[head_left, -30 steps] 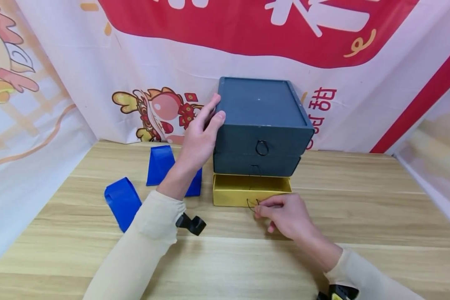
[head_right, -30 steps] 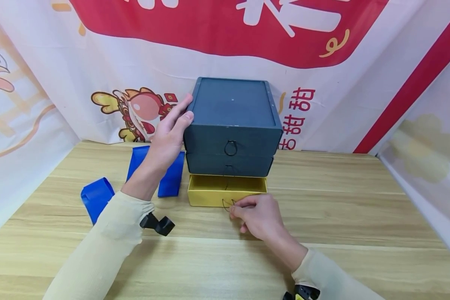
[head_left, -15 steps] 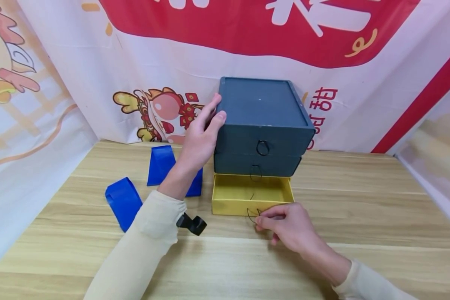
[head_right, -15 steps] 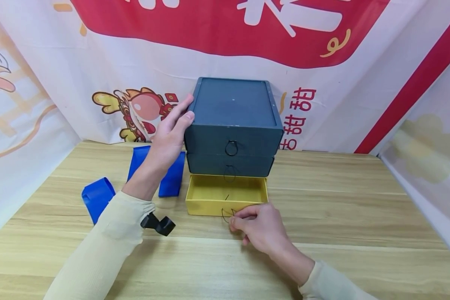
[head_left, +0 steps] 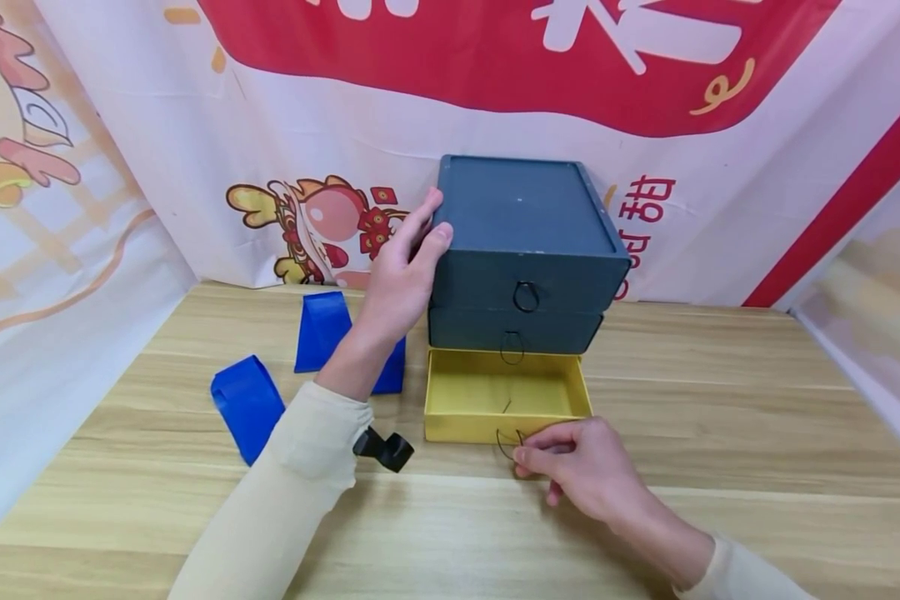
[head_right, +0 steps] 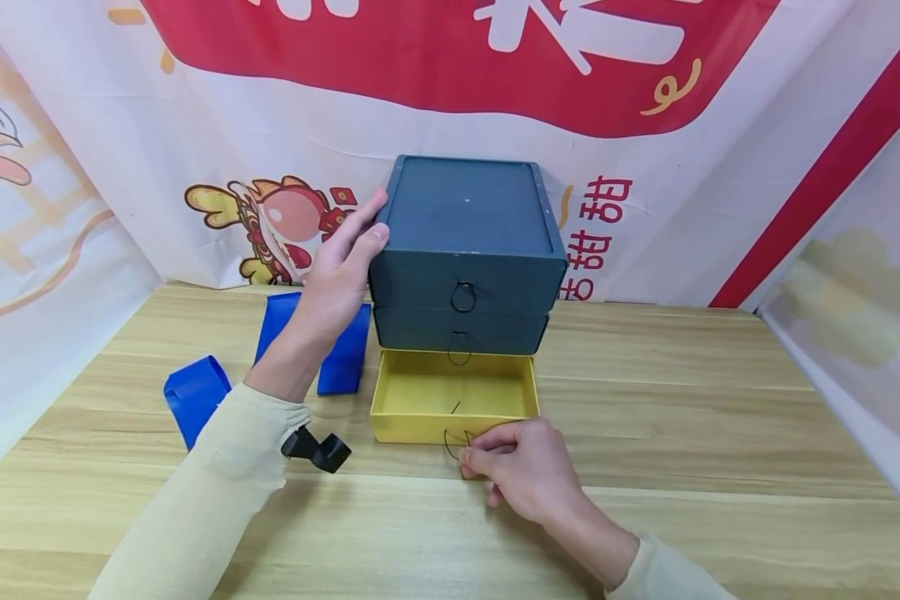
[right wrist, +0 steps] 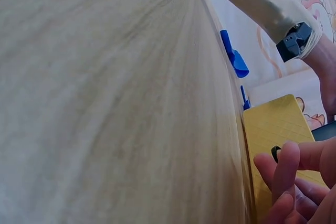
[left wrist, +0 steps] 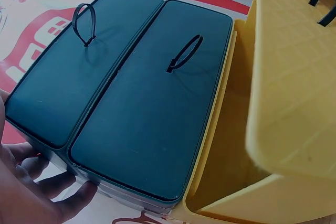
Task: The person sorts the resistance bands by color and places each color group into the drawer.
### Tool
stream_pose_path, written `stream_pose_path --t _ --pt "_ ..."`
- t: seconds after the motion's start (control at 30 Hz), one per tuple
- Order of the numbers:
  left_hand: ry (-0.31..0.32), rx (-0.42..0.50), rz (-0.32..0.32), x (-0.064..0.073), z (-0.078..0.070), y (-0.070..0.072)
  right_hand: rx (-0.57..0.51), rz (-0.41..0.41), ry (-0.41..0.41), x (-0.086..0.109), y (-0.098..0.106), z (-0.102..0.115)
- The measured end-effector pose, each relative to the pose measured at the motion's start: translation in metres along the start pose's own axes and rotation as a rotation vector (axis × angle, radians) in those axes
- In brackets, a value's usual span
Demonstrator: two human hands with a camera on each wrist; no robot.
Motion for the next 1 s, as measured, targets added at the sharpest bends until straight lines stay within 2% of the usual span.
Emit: stream_pose_path --t 0.23,1.0 --pt "0.002 -0.006 -0.001 -0.0006 0.0007 0.0002 0.017 0.033 0.016 0.0040 -0.0010 -0.0020" --pt "0.014 -0.018 -0.009 -0.0001 0.0001 -0.0003 -0.018 0.048 0.050 0.0025 -0.0055 0.0015"
Point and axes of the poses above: each hand's wrist, its own x-axis away from the middle knuckle, its own y-axis out of the back of the hand, z = x × y, the point moved 8 cm from there along -x, towards the middle knuckle, and after that the axes turned 5 degrees about y, right-handed, at the moved point
